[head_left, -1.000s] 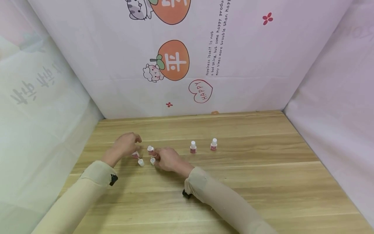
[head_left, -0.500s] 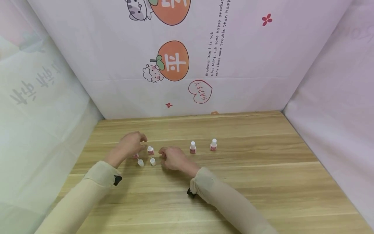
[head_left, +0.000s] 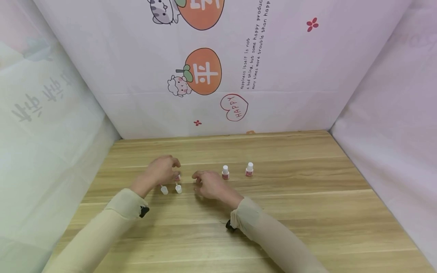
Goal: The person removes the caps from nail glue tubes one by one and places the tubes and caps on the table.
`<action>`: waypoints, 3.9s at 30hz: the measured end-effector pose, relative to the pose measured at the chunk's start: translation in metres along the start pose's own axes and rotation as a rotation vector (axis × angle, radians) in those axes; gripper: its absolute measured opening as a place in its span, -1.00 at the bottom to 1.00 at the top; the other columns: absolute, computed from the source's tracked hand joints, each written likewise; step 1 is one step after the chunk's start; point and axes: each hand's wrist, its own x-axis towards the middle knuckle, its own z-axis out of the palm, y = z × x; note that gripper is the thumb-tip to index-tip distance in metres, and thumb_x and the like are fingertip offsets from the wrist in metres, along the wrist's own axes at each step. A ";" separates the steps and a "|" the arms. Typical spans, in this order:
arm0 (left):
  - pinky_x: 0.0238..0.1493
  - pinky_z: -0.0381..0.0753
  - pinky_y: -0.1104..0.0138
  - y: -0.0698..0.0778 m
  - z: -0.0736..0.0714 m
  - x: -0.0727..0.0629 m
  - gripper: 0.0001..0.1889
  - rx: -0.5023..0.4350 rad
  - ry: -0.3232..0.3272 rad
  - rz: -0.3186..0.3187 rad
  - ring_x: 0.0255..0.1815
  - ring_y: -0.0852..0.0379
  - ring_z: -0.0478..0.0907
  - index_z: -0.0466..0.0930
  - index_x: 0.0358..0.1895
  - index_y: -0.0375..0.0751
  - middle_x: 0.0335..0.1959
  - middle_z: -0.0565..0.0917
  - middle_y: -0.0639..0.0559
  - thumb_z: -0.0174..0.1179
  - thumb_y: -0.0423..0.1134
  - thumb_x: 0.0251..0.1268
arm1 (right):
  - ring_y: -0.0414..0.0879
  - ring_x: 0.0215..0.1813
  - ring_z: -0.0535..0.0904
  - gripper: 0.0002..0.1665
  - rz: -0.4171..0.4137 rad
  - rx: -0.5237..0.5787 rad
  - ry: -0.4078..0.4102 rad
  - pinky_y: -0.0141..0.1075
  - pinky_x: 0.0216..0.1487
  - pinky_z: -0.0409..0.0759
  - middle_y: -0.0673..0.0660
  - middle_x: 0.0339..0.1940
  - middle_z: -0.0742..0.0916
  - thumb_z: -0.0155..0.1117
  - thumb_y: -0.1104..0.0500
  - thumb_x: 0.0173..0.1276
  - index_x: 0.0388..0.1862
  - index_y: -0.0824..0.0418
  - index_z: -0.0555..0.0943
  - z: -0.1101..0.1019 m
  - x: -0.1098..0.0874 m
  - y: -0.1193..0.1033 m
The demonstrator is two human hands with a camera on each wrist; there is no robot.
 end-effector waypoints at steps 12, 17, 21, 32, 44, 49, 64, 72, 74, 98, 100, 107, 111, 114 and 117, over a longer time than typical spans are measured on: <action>0.05 0.62 0.07 0.011 0.007 0.002 -0.67 0.006 -0.009 0.024 0.00 -0.06 0.63 0.64 0.09 -0.19 0.00 0.65 -0.10 0.28 -0.14 0.33 | -0.07 -0.05 0.70 -0.66 0.007 0.032 0.047 -0.17 0.00 0.61 0.03 -0.11 0.79 0.36 0.06 0.33 0.05 0.11 0.66 -0.016 -0.020 0.010; 0.06 0.62 0.09 0.019 0.007 0.002 -0.67 0.017 0.021 0.068 -0.01 -0.05 0.63 0.64 0.08 -0.19 -0.01 0.65 -0.11 0.28 -0.12 0.34 | -0.08 -0.11 0.71 -0.68 -0.009 0.047 0.072 -0.16 -0.04 0.62 0.04 -0.17 0.80 0.36 0.08 0.33 0.02 0.16 0.67 -0.024 -0.027 0.016; 0.08 0.61 0.09 0.027 0.007 0.004 -0.68 -0.003 0.023 0.090 0.00 -0.05 0.62 0.64 0.08 -0.21 -0.01 0.65 -0.12 0.27 -0.14 0.35 | -0.08 -0.14 0.70 -0.69 -0.003 0.058 0.087 -0.16 -0.05 0.61 0.04 -0.21 0.80 0.36 0.06 0.34 -0.01 0.16 0.67 -0.028 -0.031 0.019; 0.08 0.61 0.11 0.045 0.014 0.010 -0.70 -0.061 0.038 0.120 -0.01 -0.04 0.62 0.65 0.05 -0.23 -0.04 0.66 -0.12 0.29 -0.17 0.34 | -0.18 -0.27 0.63 -0.69 0.033 0.059 0.110 -0.26 -0.18 0.57 -0.05 -0.28 0.76 0.35 0.07 0.34 0.01 0.15 0.66 -0.038 -0.044 0.031; 0.23 0.54 0.07 0.064 0.025 0.016 -0.74 -0.087 0.053 0.122 0.13 -0.07 0.60 0.66 0.01 -0.16 -0.03 0.70 -0.07 0.28 -0.15 0.35 | -0.21 -0.29 0.63 -0.76 0.082 0.091 0.170 -0.29 -0.21 0.58 -0.07 -0.34 0.75 0.37 0.09 0.32 -0.08 0.13 0.68 -0.045 -0.052 0.042; 0.12 0.58 0.10 0.071 0.030 0.019 -0.74 -0.115 0.059 0.128 0.02 -0.02 0.61 0.66 0.01 -0.17 -0.06 0.69 -0.06 0.29 -0.15 0.34 | -0.23 -0.32 0.63 -0.79 0.064 0.081 0.204 -0.29 -0.23 0.58 -0.07 -0.36 0.75 0.37 0.11 0.30 -0.11 0.14 0.68 -0.048 -0.054 0.047; 0.04 0.58 0.15 0.091 0.047 0.030 -0.76 -0.185 0.076 0.136 -0.07 0.03 0.60 0.67 -0.02 -0.15 -0.14 0.68 -0.02 0.31 -0.15 0.33 | -0.23 -0.35 0.60 -0.83 0.091 0.126 0.272 -0.30 -0.24 0.55 -0.06 -0.40 0.74 0.38 0.12 0.29 -0.16 0.11 0.68 -0.058 -0.055 0.061; -0.01 0.58 0.18 0.094 0.057 0.037 -0.81 -0.194 0.082 0.122 -0.16 0.06 0.59 0.68 -0.08 -0.13 -0.20 0.69 -0.03 0.30 -0.15 0.33 | -0.19 -0.31 0.63 -0.84 0.131 0.156 0.273 -0.29 -0.24 0.58 -0.05 -0.37 0.75 0.36 0.12 0.31 -0.15 0.09 0.68 -0.060 -0.053 0.065; -0.04 0.58 0.20 0.093 0.061 0.039 -0.81 -0.189 0.085 0.122 -0.19 0.09 0.58 0.68 -0.09 -0.11 -0.22 0.69 -0.01 0.30 -0.15 0.33 | -0.19 -0.31 0.63 -0.84 0.135 0.162 0.280 -0.29 -0.26 0.57 -0.04 -0.36 0.75 0.35 0.11 0.31 -0.15 0.10 0.67 -0.061 -0.052 0.065; -0.11 0.62 0.24 0.101 0.079 0.050 -0.77 -0.192 0.071 0.089 -0.21 0.09 0.61 0.67 -0.05 -0.20 -0.24 0.69 0.01 0.31 -0.17 0.33 | -0.12 -0.25 0.63 -0.76 0.247 0.158 0.246 -0.24 -0.22 0.57 0.03 -0.23 0.73 0.38 0.04 0.32 -0.08 0.07 0.65 -0.050 -0.037 0.064; -0.10 0.62 0.24 0.102 0.080 0.051 -0.78 -0.197 0.073 0.088 -0.21 0.10 0.61 0.67 -0.06 -0.20 -0.24 0.69 0.01 0.31 -0.18 0.32 | -0.12 -0.25 0.62 -0.77 0.238 0.146 0.253 -0.24 -0.21 0.56 0.03 -0.25 0.73 0.40 0.05 0.30 -0.11 0.07 0.65 -0.049 -0.036 0.064; -0.12 0.58 0.23 0.102 0.080 0.054 -0.81 -0.200 0.096 0.102 -0.24 0.09 0.58 0.68 -0.13 -0.20 -0.29 0.70 0.01 0.33 -0.19 0.30 | -0.11 -0.25 0.60 -0.79 0.221 0.106 0.265 -0.24 -0.20 0.54 0.00 -0.29 0.73 0.45 0.06 0.26 -0.19 0.06 0.64 -0.044 -0.032 0.065; -0.12 0.59 0.22 0.102 0.081 0.054 -0.82 -0.199 0.107 0.119 -0.25 0.09 0.60 0.70 -0.18 -0.20 -0.30 0.72 0.01 0.35 -0.17 0.29 | -0.08 -0.21 0.61 -0.81 0.208 0.087 0.255 -0.22 -0.16 0.55 0.03 -0.26 0.76 0.42 0.06 0.28 -0.19 0.07 0.64 -0.043 -0.032 0.064; -0.12 0.59 0.21 0.101 0.082 0.055 -0.84 -0.194 0.113 0.128 -0.25 0.10 0.61 0.71 -0.23 -0.18 -0.31 0.72 0.01 0.37 -0.16 0.27 | -0.07 -0.21 0.61 -0.84 0.201 0.079 0.256 -0.22 -0.16 0.55 0.05 -0.25 0.76 0.40 0.07 0.29 -0.19 0.07 0.65 -0.043 -0.032 0.063; -0.14 0.58 0.23 0.101 0.083 0.055 -0.84 -0.184 0.110 0.129 -0.27 0.11 0.59 0.69 -0.27 -0.17 -0.35 0.71 0.03 0.37 -0.15 0.27 | -0.10 -0.25 0.60 -0.83 0.207 0.079 0.260 -0.25 -0.21 0.54 0.02 -0.28 0.76 0.41 0.06 0.29 -0.20 0.06 0.65 -0.042 -0.032 0.062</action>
